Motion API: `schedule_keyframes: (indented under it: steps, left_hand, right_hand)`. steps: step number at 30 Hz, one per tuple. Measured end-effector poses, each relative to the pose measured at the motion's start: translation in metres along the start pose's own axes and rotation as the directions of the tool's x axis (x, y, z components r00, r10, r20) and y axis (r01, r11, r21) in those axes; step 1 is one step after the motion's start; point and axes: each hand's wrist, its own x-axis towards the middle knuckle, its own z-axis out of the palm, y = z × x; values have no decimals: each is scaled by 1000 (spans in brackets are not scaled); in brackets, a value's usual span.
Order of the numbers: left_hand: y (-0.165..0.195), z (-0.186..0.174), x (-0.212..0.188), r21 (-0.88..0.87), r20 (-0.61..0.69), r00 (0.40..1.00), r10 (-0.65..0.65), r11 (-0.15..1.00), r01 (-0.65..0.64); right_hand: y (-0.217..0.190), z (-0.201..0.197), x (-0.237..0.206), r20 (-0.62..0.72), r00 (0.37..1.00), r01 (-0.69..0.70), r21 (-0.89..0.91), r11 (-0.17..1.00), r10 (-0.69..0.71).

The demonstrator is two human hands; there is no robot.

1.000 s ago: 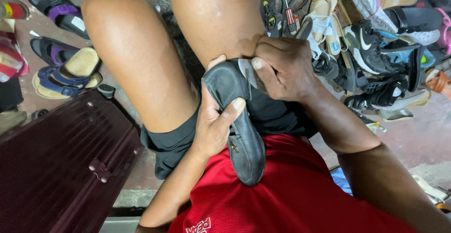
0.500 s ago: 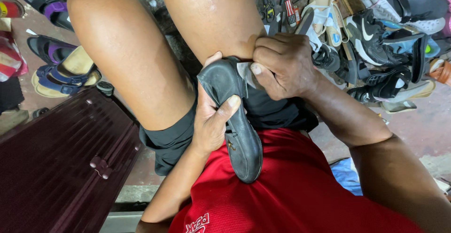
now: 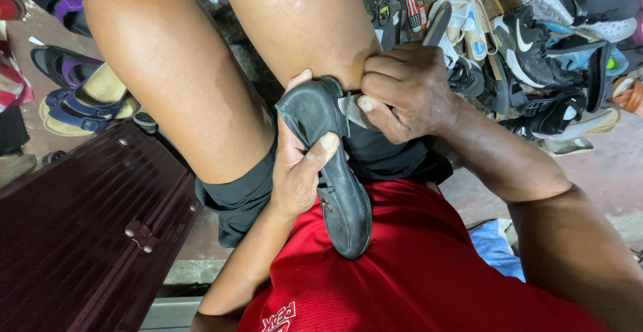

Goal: The person sits on the floor of a shoe repair workspace holding a black slip-on shoe on their lap and scrapes and trims the edge of its rubber sole with a flat blade, repositioning the shoe repeatedly to work around the sole edge and heel.

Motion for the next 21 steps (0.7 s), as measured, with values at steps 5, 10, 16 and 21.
schedule_keyframes:
  steps: [5,10,16,21]
  left_hand:
    - [-1,-1,1,32,-11,1000,-4,999,4]
    - [0,-6,-1,175,12,997,74,982,-75]
    - [2,-8,-2,205,18,999,34,978,-37]
    - [-6,-7,-1,172,-5,996,94,981,-92]
  right_hand:
    - [2,1,0,-11,1000,26,-8,1000,-26]
    - [-10,6,-1,-81,996,-48,-6,999,48]
    - [-18,18,5,-184,966,-179,22,984,180]
    - [-23,19,6,-212,964,-167,-10,986,161]
